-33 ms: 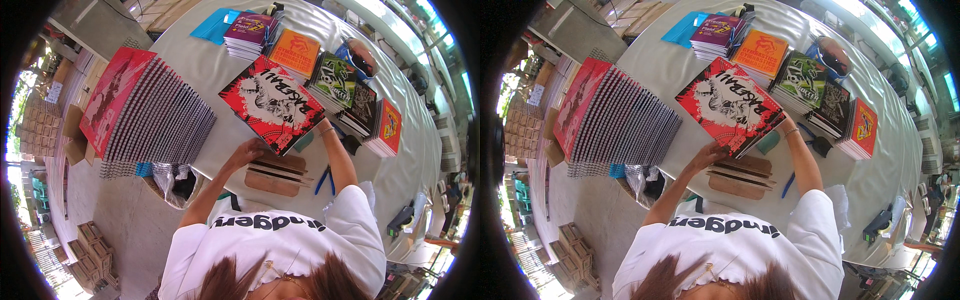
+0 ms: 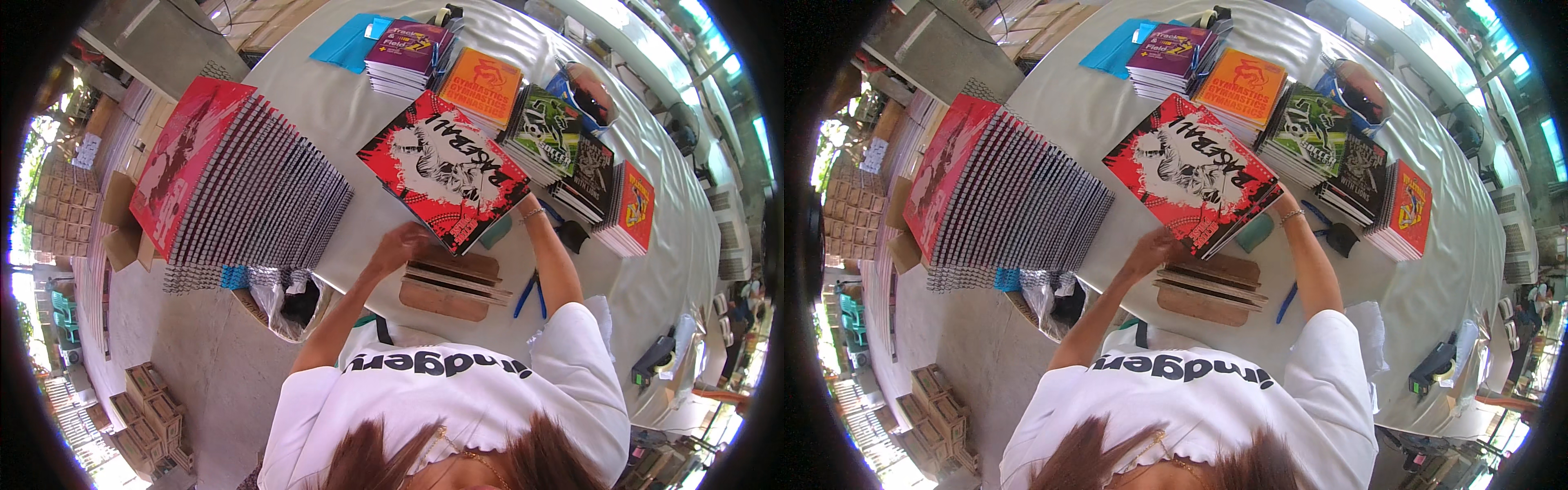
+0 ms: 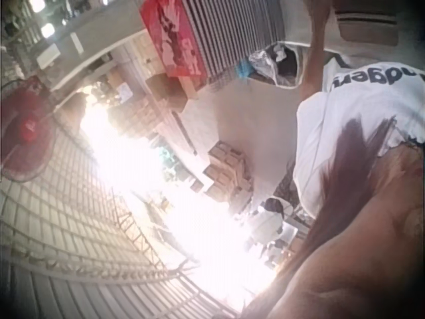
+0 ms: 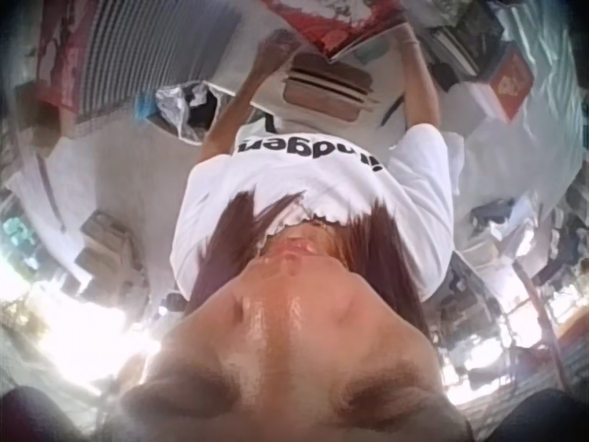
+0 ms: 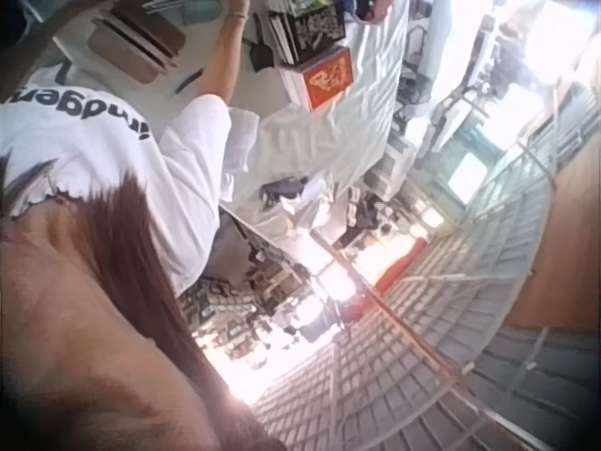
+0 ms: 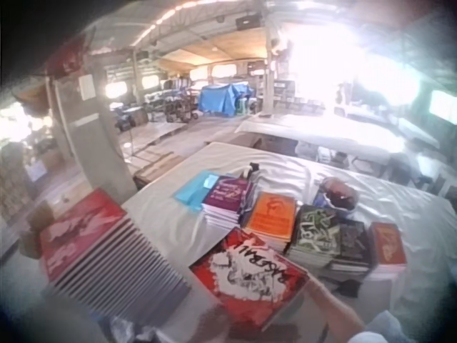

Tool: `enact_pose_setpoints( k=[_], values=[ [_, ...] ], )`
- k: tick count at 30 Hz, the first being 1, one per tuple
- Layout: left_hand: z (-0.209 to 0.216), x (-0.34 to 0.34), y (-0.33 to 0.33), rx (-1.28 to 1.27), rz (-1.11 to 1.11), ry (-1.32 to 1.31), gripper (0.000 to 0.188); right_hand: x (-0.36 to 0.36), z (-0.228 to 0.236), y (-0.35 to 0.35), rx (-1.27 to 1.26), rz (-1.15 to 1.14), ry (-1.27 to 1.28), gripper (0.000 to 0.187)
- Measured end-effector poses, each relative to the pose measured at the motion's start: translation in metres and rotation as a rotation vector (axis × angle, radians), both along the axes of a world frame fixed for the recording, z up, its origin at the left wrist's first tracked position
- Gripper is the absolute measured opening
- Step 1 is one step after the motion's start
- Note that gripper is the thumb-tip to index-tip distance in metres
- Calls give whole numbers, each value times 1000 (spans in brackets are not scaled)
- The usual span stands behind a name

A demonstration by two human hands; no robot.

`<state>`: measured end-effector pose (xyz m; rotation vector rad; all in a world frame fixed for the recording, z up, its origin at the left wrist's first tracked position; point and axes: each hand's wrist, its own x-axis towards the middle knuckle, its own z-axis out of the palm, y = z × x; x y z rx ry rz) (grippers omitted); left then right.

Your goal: The person uses blue-handled snips to cut the excess ends of spiral bindings on a stack of notebooks, then places the notebooks onto another pile.

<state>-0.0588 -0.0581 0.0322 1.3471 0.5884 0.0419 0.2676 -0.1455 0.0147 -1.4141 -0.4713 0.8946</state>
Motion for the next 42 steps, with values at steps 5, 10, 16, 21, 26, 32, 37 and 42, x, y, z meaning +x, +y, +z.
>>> enact_pose_setpoints(
  k=[5, 10, 16, 21, 26, 32, 37, 42],
  values=[
    [-17, 4, 17, 940, 378, 304, 110, -4, -3, -4, 9, -57, 14, 27],
    [-44, 35, 22, 1205, 293, 392, 134, -5, 1, -4, 24, -91, 19, 26],
    [-45, 35, 32, 1257, 179, 403, 134, -3, -1, -17, 19, -138, 24, 25],
    [-33, 42, 28, 1141, 111, 434, 134, 2, 2, -28, 24, -178, 32, 24],
    [-40, 52, 17, 1260, 121, 424, 136, 8, 9, -34, 43, -200, 26, 24],
    [-25, 69, 3, 1065, 144, 378, 141, 11, 20, -51, 67, -240, 18, 24],
    [-8, 75, 2, 1022, 206, 268, 145, 2, 33, -77, 88, -271, 7, 24],
    [-18, 95, 3, 1094, 281, 210, 149, -31, 43, -125, 35, -271, -32, 24]
  ],
)
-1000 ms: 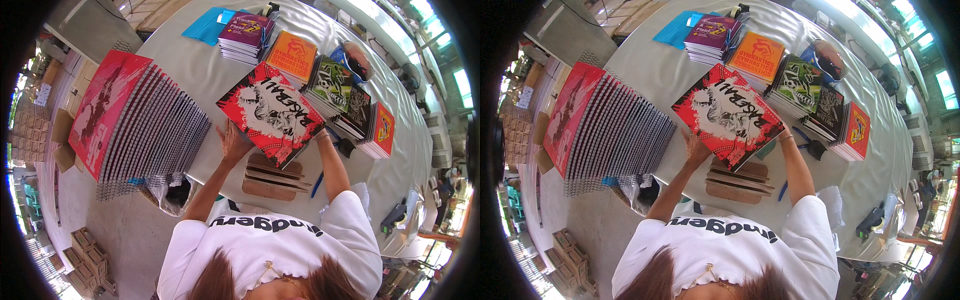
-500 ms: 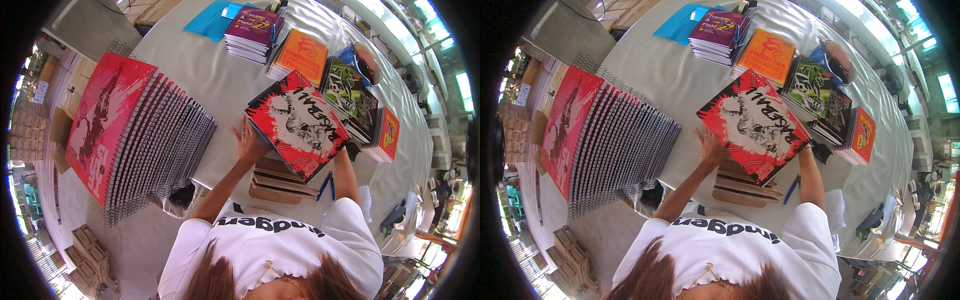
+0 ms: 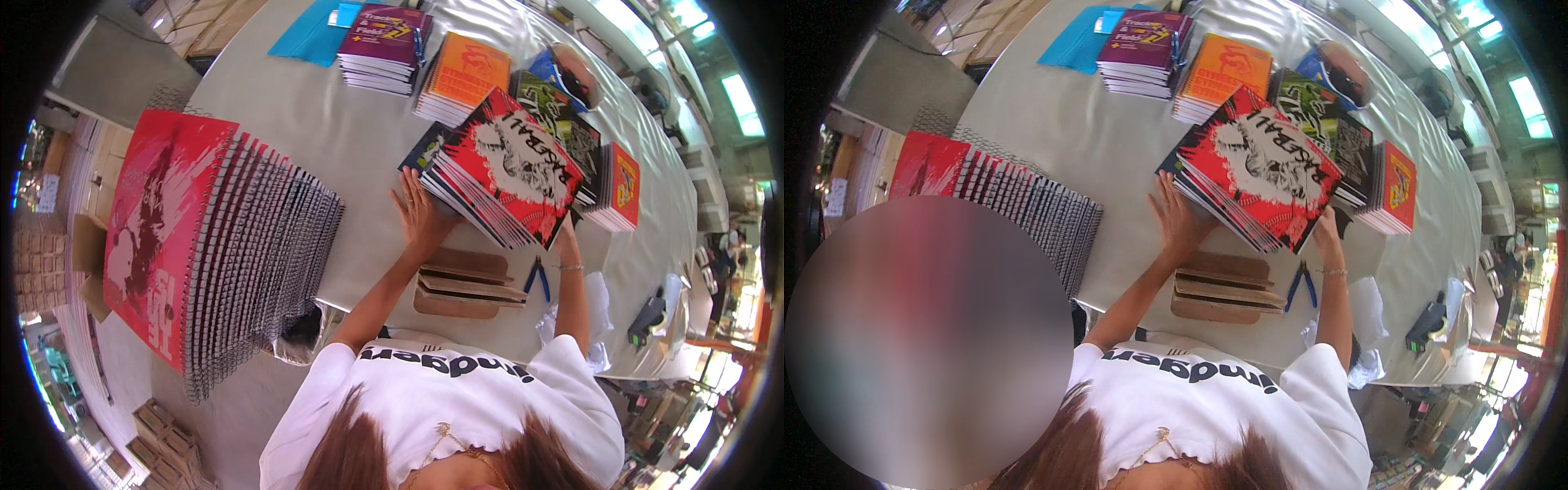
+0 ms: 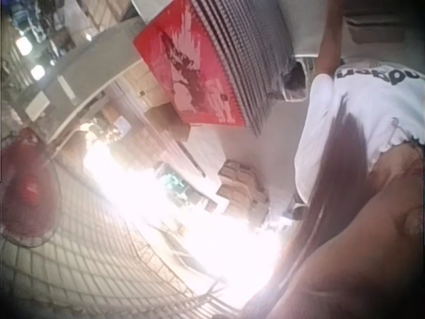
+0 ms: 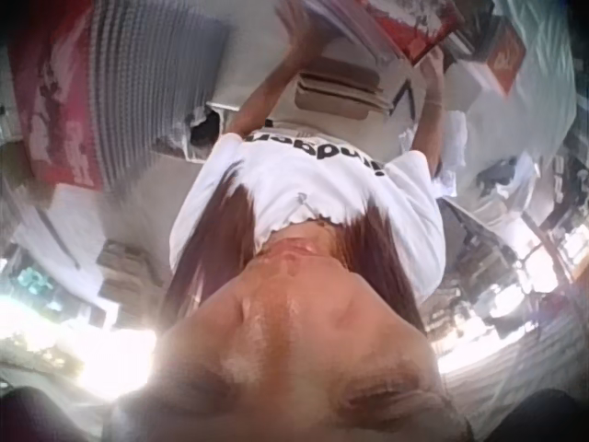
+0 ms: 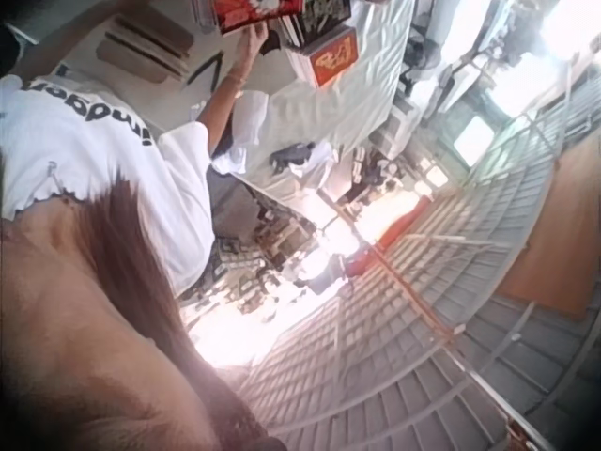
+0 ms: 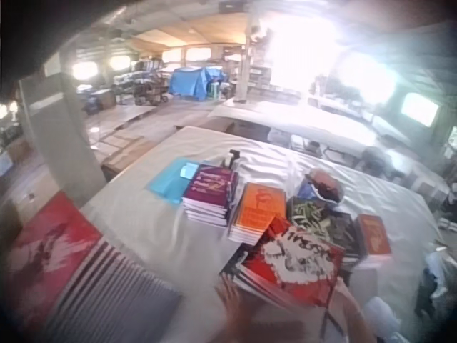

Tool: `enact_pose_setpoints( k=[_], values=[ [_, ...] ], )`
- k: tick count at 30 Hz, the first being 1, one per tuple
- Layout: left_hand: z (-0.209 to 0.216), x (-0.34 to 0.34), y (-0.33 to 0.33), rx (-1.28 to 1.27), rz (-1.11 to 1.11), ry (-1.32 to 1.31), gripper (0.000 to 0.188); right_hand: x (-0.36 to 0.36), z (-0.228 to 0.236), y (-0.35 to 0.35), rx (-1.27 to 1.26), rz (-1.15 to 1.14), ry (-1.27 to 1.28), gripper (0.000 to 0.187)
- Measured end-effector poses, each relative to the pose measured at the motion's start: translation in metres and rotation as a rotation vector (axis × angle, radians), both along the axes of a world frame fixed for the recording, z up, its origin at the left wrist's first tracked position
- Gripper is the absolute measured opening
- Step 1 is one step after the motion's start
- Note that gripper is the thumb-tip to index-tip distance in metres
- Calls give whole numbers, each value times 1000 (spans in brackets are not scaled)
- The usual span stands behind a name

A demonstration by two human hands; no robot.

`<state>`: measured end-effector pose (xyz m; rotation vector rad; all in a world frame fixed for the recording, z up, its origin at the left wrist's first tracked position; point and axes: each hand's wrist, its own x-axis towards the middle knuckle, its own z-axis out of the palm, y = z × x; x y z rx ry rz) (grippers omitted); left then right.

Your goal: The person uses blue-handled snips to cut the excess ends of spiral bindings on a stack of notebooks, then places the notebooks onto another pile.

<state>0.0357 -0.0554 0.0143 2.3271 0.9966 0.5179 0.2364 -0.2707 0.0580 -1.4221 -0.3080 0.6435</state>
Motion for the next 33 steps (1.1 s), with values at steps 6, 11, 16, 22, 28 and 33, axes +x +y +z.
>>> enact_pose_setpoints(
  k=[6, 11, 16, 22, 28, 33],
  values=[
    [11, 16, -7, -126, 29, -15, 150, -67, -16, -78, -359, -35, -244, 33],
    [6, 16, -3, -91, -29, 6, 145, -151, 24, -70, -535, -287, -478, 34],
    [-29, -44, 32, -125, -210, -318, 74, -209, 3, -83, -628, -384, -663, 51],
    [46, -181, 24, -967, -785, 428, 20, -236, -31, -115, -695, -310, -646, 53],
    [-16, -227, -70, -1277, -983, 707, 31, -229, -54, -128, -645, -152, -771, 62],
    [-99, -185, -164, -1197, -801, 551, 34, -226, -65, -134, -578, -160, -732, 60]
  ],
)
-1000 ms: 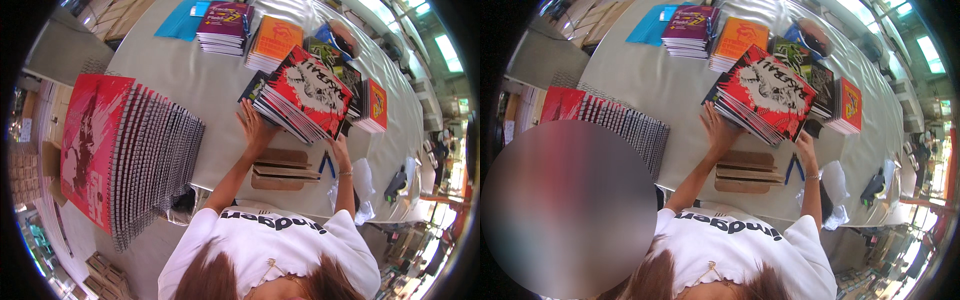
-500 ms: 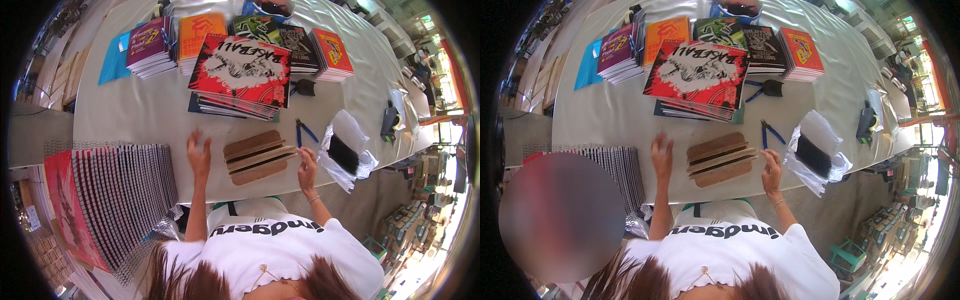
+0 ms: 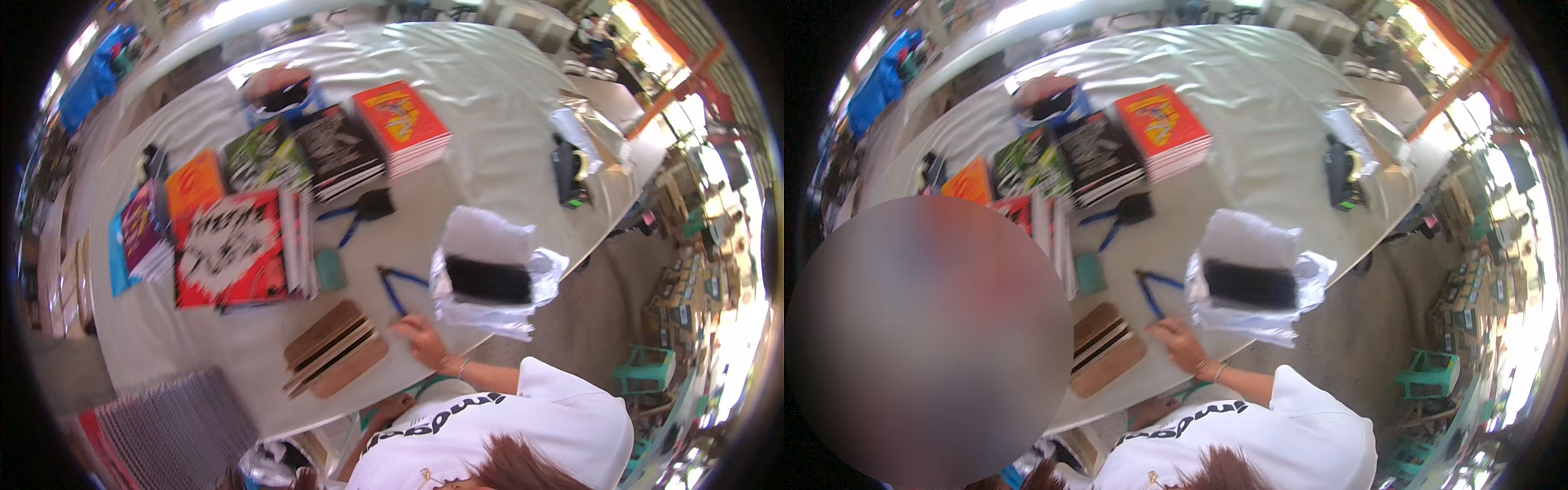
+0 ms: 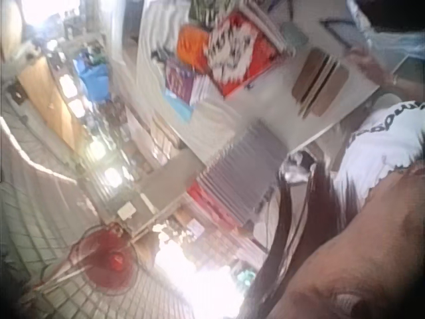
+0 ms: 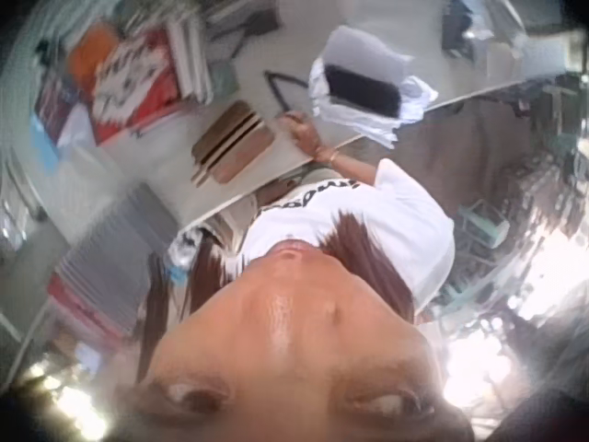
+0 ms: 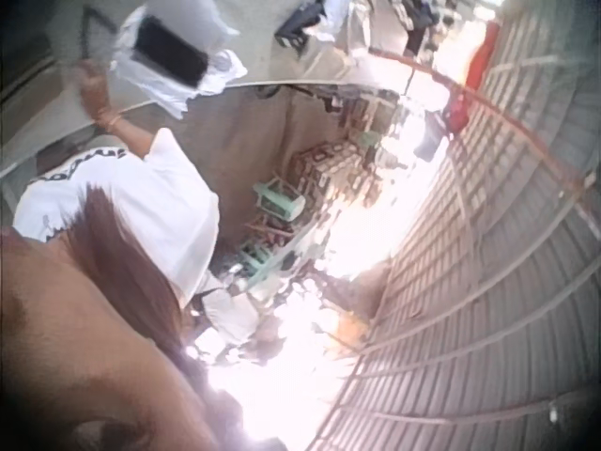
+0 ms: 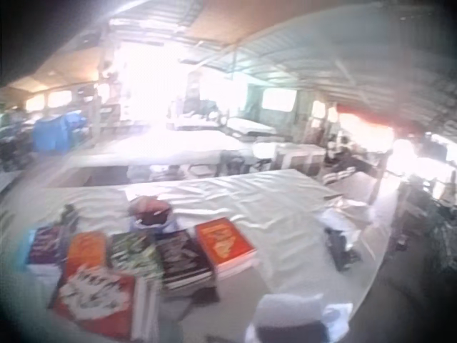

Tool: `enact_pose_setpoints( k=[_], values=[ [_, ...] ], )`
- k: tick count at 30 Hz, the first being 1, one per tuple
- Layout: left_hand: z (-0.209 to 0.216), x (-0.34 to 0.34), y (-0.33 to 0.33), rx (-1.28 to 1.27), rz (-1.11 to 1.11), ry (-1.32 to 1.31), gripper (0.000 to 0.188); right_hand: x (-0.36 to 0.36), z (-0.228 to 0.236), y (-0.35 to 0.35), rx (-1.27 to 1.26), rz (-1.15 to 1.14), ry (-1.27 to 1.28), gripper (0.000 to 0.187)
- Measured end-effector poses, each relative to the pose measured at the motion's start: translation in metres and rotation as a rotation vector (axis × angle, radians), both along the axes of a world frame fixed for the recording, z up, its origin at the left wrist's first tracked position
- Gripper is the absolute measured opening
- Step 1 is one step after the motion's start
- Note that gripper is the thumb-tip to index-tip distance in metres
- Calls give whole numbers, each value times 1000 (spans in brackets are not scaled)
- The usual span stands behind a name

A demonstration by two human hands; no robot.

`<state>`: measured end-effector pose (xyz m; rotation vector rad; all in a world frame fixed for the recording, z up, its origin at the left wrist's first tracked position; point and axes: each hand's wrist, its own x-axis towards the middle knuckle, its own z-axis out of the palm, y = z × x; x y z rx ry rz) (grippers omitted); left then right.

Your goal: The person uses blue-handled snips to cut the excess ends of spiral bindings on a stack of notebooks, then places the notebooks onto another pile.

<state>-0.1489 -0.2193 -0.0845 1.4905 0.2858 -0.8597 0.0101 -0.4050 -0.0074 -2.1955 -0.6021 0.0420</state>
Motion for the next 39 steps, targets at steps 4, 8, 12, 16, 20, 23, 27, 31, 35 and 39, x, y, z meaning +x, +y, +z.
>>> enact_pose_setpoints(
  k=[4, 8, 12, 16, 20, 23, 27, 31, 35, 39],
  values=[
    [-48, 34, -36, 287, 33, -23, 37, 3, -4, -1, 8, 171, 17, 48],
    [-99, 43, -67, 625, -80, -4, 40, 2, 3, -9, 28, 192, 46, 45],
    [-138, 1, -89, 876, -177, 84, 43, -1, 6, -8, 79, 258, 127, 46],
    [-153, -91, -117, 978, -244, 215, 46, 1, -6, -5, 179, 251, 70, 41],
    [-150, -157, -153, 1013, -308, 318, 49, 11, 7, 0, 207, 229, 127, 41],
    [-160, -198, -187, 1011, -298, 407, 51, 11, 15, 7, 134, 284, 53, 45],
    [-176, -212, -209, 982, -279, 541, 62, 12, 19, 7, 133, 326, 31, 43],
    [-194, -205, -193, 847, -288, 691, 69, 14, 14, 6, 95, 281, 8, 40],
    [-173, -189, -197, 840, -126, 714, 67, 0, 18, -1, 103, 384, 12, 39],
    [-163, -161, -148, 861, -123, 648, 66, 10, 13, 7, 60, 293, -21, 35]
  ],
)
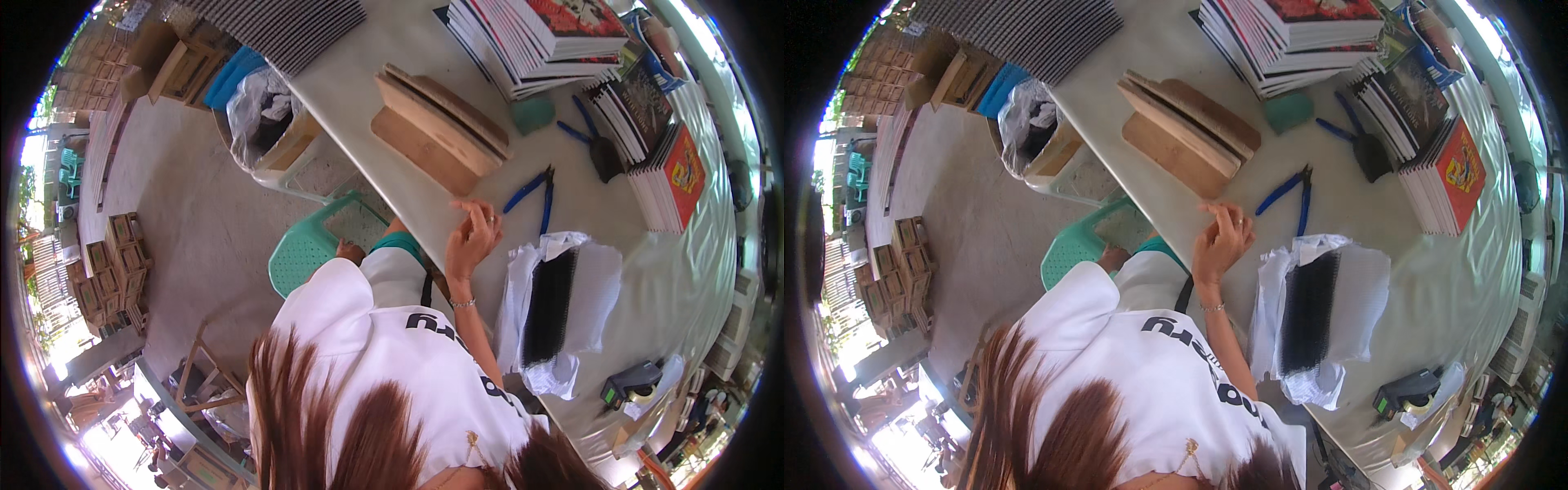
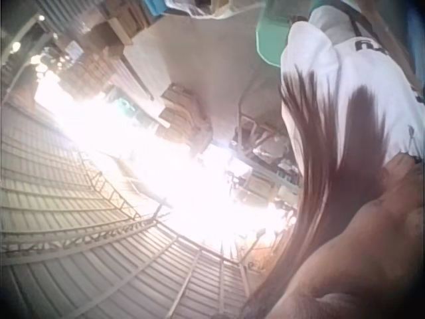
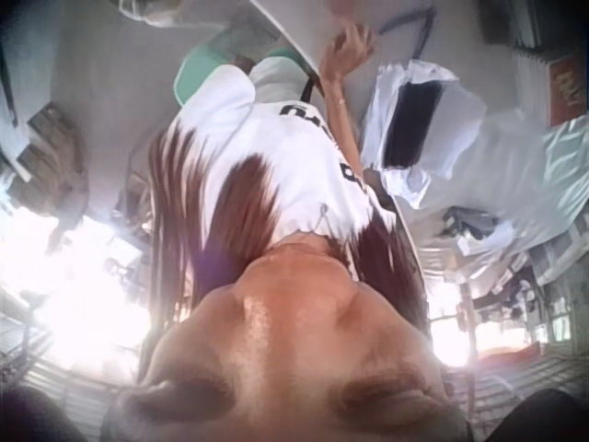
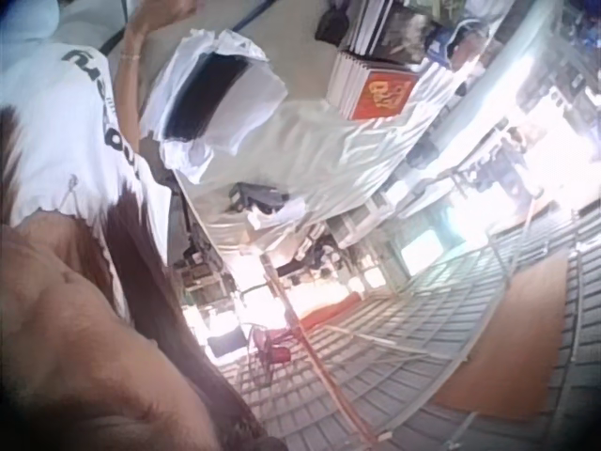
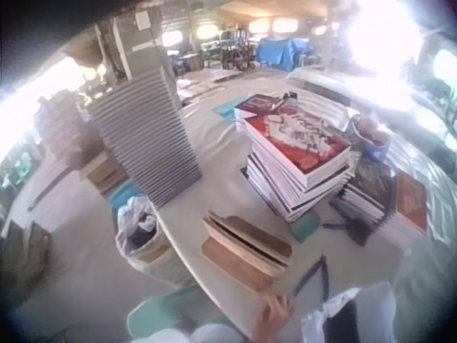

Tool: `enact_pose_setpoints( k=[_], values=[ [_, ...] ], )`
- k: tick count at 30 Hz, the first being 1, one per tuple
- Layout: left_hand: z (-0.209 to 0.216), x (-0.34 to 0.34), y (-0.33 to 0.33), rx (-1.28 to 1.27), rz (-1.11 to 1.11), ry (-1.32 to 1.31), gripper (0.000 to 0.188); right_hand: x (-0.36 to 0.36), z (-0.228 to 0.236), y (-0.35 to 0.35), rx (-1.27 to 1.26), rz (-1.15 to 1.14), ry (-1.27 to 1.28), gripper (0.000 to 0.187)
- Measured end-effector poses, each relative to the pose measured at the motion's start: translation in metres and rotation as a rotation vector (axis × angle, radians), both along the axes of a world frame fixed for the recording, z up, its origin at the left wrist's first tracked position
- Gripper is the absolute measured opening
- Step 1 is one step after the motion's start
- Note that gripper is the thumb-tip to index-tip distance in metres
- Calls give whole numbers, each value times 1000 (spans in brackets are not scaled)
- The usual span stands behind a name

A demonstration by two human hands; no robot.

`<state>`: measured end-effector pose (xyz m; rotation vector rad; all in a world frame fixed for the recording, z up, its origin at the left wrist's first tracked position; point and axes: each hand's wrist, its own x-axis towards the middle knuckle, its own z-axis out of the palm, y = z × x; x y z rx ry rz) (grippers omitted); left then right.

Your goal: The person uses blue-handled snips to cut the excess ends of spiral bindings on a stack of notebooks, then places the notebooks onto another pile.

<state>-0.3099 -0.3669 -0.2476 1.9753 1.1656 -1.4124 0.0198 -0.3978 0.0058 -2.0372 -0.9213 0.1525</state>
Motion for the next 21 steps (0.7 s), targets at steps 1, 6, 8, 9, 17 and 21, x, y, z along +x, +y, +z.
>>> enact_pose_setpoints(
  k=[1, 6, 8, 9, 17, 21],
  values=[
    [3, 0, 3, 2, 15, -6, 66, -2, 0, -2, -35, 5, -4, 34],
    [24, 39, 69, 19, -17, -71, 66, -1, -1, 2, -61, -19, -25, 33],
    [40, 57, 97, 36, -32, -112, 67, 0, 1, 3, -74, -21, -18, 34],
    [48, 69, 110, 48, -41, -135, 67, 1, 3, 3, -91, -18, -5, 34],
    [-20, -8, 149, 274, 459, -302, 70, -1, 10, 1, -78, 10, 4, 33],
    [-48, -8, 153, 176, 576, -296, 72, 2, -10, -5, 164, -130, 102, 18]
  ],
)
